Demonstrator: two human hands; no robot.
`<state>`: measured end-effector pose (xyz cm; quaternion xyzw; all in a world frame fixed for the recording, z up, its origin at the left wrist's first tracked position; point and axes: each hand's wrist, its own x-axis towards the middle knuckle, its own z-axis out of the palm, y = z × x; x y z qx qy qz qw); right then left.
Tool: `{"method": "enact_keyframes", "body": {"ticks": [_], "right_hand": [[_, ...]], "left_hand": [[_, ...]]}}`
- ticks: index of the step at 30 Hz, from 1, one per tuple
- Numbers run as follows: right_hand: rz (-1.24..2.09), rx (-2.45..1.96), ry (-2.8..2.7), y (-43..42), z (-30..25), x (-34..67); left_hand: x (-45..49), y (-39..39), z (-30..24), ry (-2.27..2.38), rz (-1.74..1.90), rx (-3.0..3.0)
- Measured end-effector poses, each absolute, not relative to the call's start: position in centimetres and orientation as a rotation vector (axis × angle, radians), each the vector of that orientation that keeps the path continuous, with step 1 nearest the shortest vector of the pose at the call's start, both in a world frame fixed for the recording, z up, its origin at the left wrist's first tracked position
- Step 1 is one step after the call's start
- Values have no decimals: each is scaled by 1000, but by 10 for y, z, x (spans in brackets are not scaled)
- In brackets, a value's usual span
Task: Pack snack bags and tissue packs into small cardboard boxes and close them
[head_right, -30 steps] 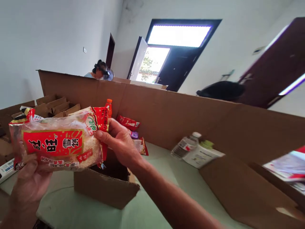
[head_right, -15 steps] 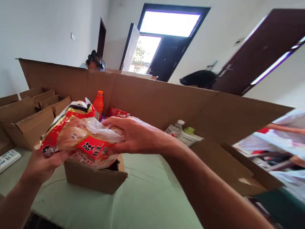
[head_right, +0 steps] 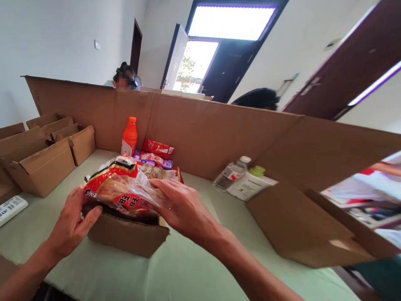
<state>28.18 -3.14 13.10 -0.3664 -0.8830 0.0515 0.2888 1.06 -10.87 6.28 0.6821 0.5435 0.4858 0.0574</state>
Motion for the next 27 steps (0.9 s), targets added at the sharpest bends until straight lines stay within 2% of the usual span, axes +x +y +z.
{"method": "enact_keyframes", "body": {"ticks": [5, 12, 20, 27], "right_hand": [[-326, -1045, -2627, -44, 156, 296], [-519, -1157, -2876, -44, 157, 266], [-242, -1406, -3120, -36, 124, 219], [80, -1324, -3272, -31, 111, 227]], "left_hand": [[7, -105, 52, 1761, 1450, 2176], [16, -105, 47, 1702, 1453, 2288], [23, -106, 46, 1631, 1545, 2289], [17, -105, 43, 1578, 1577, 2330]]}}
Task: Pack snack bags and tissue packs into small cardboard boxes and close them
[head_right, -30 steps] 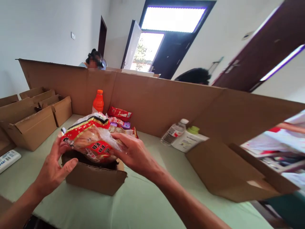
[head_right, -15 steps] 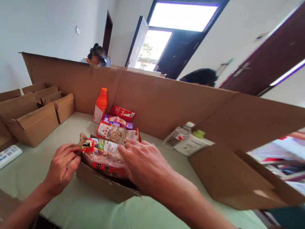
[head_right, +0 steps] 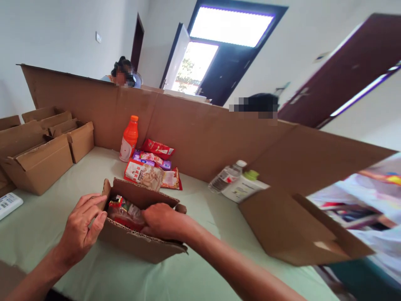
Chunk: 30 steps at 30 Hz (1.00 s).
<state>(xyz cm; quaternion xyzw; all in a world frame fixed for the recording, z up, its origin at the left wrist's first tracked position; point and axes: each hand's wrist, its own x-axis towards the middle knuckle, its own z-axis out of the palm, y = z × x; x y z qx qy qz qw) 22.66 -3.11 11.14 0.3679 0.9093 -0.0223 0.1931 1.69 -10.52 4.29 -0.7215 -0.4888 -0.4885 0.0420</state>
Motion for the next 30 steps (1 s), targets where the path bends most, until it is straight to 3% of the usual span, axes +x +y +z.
{"method": "enact_keyframes", "body": {"ticks": [9, 12, 15, 19, 24, 30], "right_hand": [[-606, 627, 2736, -17, 111, 226], [-558, 768, 3013, -20, 114, 245], [-421, 1187, 3249, -35, 123, 279], [-297, 1593, 3210, -64, 120, 323], [-437, 1525, 3096, -88, 82, 333], [-462, 1503, 3345, -88, 66, 328]], "left_hand": [[14, -115, 30, -1380, -1595, -2172], [12, -116, 26, -1388, -1648, -2154], [10, -113, 26, -1414, -1638, -2276], [9, -105, 28, -1326, -1669, -2450], [10, -97, 29, -1343, -1611, -2545], [10, -100, 29, -1561, -1580, -2476]]}}
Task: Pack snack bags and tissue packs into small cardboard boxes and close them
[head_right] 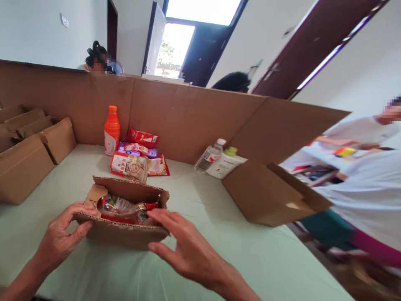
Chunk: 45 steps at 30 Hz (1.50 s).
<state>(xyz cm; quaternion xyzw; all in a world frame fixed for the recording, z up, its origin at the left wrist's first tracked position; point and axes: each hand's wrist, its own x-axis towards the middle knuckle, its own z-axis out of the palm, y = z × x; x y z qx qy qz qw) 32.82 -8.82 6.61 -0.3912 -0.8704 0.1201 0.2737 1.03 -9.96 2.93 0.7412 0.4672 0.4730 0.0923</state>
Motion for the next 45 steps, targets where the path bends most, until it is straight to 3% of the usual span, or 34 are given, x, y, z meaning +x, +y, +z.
{"method": "enact_keyframes", "body": {"ticks": [6, 18, 22, 27, 36, 45], "right_hand": [[299, -1228, -1840, -66, 70, 347], [177, -982, -2378, -34, 71, 325], [299, -1041, -2526, -27, 79, 315], [629, -1154, -2270, -42, 66, 332], [93, -1068, -2300, -79, 29, 334], [-321, -1076, -2044, -58, 35, 311]], "left_hand": [[9, -100, 34, 1389, 1336, 2227], [10, -99, 39, 1424, 1324, 2235], [13, -99, 40, 1542, 1291, 2153], [21, -97, 35, 1782, 1314, 1945], [30, -90, 21, 1758, 1431, 2160], [27, -84, 15, 1665, 1270, 2161]]}}
